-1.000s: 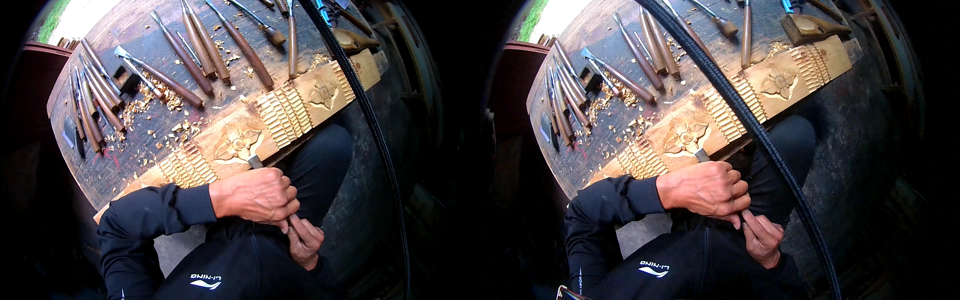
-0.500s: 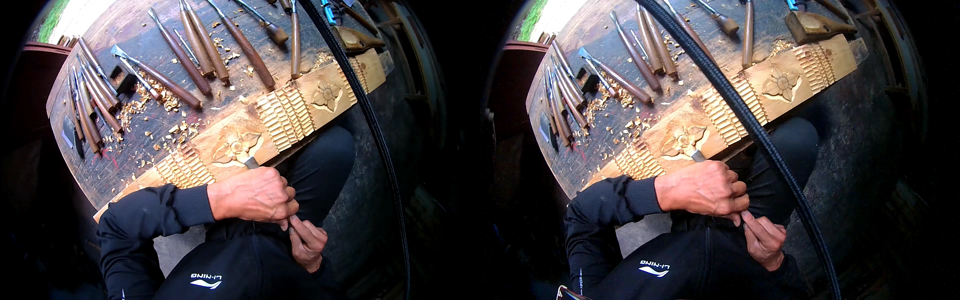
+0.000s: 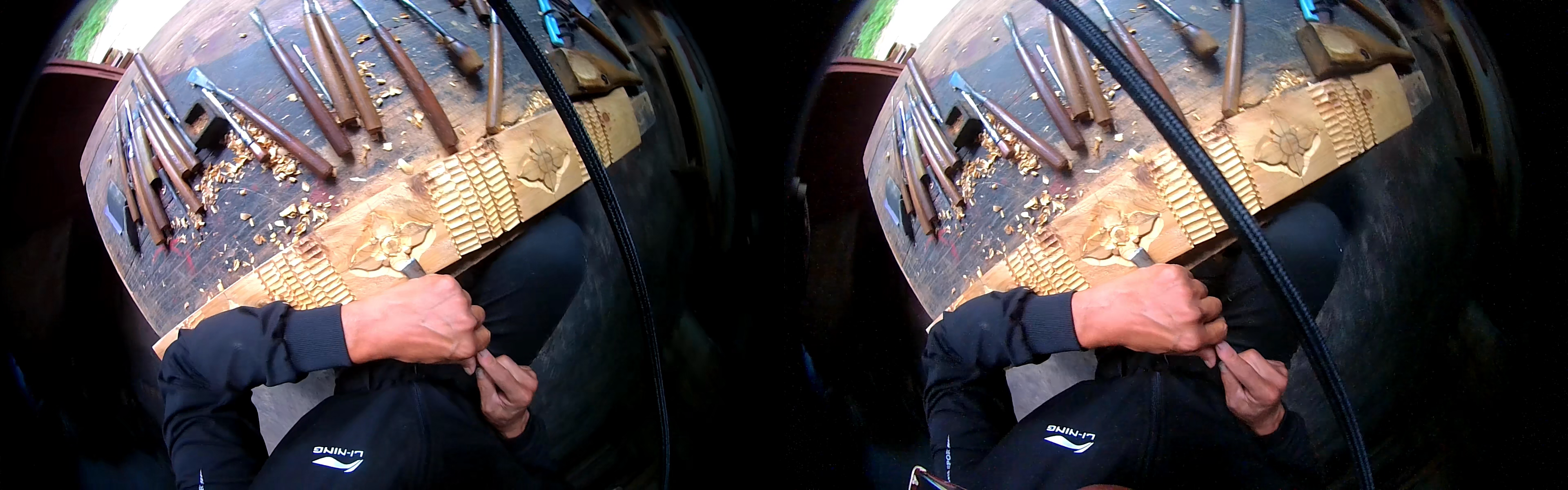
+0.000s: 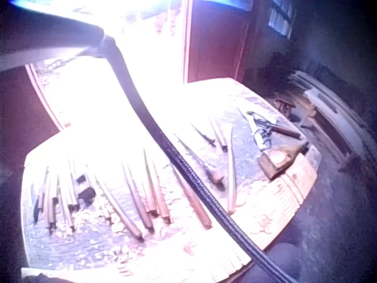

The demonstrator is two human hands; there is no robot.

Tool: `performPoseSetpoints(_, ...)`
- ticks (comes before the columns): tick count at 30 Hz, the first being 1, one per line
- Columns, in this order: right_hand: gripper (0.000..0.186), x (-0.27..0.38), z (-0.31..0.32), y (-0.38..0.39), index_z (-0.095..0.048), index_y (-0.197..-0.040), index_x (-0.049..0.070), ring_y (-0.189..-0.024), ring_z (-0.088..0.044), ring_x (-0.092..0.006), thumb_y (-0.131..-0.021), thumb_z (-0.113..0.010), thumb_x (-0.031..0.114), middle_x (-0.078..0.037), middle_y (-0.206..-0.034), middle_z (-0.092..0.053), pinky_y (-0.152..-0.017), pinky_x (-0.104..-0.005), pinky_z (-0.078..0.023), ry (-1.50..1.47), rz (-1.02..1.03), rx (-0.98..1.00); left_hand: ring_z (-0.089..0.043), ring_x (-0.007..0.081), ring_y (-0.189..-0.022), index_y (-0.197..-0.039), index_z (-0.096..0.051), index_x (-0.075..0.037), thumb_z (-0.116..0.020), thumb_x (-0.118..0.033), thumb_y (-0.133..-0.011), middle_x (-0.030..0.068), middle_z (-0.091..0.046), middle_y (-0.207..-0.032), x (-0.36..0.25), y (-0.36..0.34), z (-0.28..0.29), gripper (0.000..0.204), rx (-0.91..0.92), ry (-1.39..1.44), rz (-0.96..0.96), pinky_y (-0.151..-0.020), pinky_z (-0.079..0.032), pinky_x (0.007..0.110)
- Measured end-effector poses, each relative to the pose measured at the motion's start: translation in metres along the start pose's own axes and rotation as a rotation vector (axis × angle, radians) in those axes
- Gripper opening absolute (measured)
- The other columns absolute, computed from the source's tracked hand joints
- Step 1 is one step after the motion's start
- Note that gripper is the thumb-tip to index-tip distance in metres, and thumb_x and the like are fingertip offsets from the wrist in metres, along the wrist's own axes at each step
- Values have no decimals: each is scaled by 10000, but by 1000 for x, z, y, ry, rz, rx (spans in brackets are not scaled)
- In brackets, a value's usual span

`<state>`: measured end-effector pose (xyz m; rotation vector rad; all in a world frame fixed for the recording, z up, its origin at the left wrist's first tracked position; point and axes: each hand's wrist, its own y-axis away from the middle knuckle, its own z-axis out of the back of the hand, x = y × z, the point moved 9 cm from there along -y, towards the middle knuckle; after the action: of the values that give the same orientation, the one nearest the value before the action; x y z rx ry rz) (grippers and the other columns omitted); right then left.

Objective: The person carves decorative patterns into a long wooden board using chisels and gouges at a workbench, periodically clearing away wood shavings by hand.

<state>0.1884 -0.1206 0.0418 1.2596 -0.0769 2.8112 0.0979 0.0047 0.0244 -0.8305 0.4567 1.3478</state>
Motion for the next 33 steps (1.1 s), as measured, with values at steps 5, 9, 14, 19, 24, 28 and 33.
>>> performPoseSetpoints(5, 360, -2, -1, -3, -822, -1212, -36, -551, -604, -184, -869, -774, -137, -81, -709, -607, -518, -311, -453, -13, 6, 18, -734, 289, -754, -876, -640, -72, -717, -432, -986, 74, -652, -809, 3, 2, -4, 384, 24, -43, 40, -658, -591, 426)
performPoseSetpoints(9, 367, 0, 0, -7, -816, -1213, -38, -542, -592, -194, -865, -773, -145, -86, -708, -613, -515, -312, -445, -11, 25, 23, -737, 289, -760, -883, -650, -71, -716, -430, -988, 74, -660, -814, 3, 2, 0, 380, -6, -4, 41, -661, -591, 427)
performPoseSetpoints(14, 347, -2, -2, -15, -817, -1211, -38, -537, -583, -192, -878, -785, -128, -90, -709, -616, -510, -312, -435, -4, 16, 32, -740, 285, -766, -885, -655, -79, -720, -439, -987, 71, -668, -822, 11, 6, 8, 379, -16, -1, 94, -668, -593, 426)
performPoseSetpoints(19, 351, 9, 5, -15, -815, -1236, -40, -547, -596, -178, -895, -784, -119, -95, -717, -628, -513, -307, -437, 13, -17, 60, -742, 280, -766, -884, -653, -90, -725, -455, -981, 62, -662, -819, 5, 3, 5, 385, -29, 38, 44, -671, -593, 419)
performPoseSetpoints(24, 378, 18, 10, -15, -808, -1253, -47, -570, -633, -183, -883, -790, -122, -103, -738, -653, -523, -304, -460, 32, -63, 84, -776, 326, -779, -909, -742, -66, -777, -453, -930, 100, -726, -825, 4, 1, 8, 389, -37, 84, 43, -662, -608, 445)
performPoseSetpoints(28, 388, 22, 10, -22, -806, -1260, -48, -571, -638, -187, -880, -792, -123, -108, -741, -660, -526, -303, -466, 26, -62, 99, -776, 324, -780, -909, -739, -74, -777, -467, -928, 95, -728, -827, 6, 3, 13, 395, -31, 84, 64, -661, -608, 443)
performPoseSetpoints(33, 394, 22, 11, -24, -803, -1270, -44, -559, -627, -181, -883, -794, -118, -106, -739, -658, -516, -304, -453, 46, -74, 112, -729, 270, -723, -869, -641, -112, -740, -468, -972, 45, -640, -788, 5, 7, 16, 383, -117, 68, 35, -621, -575, 418)
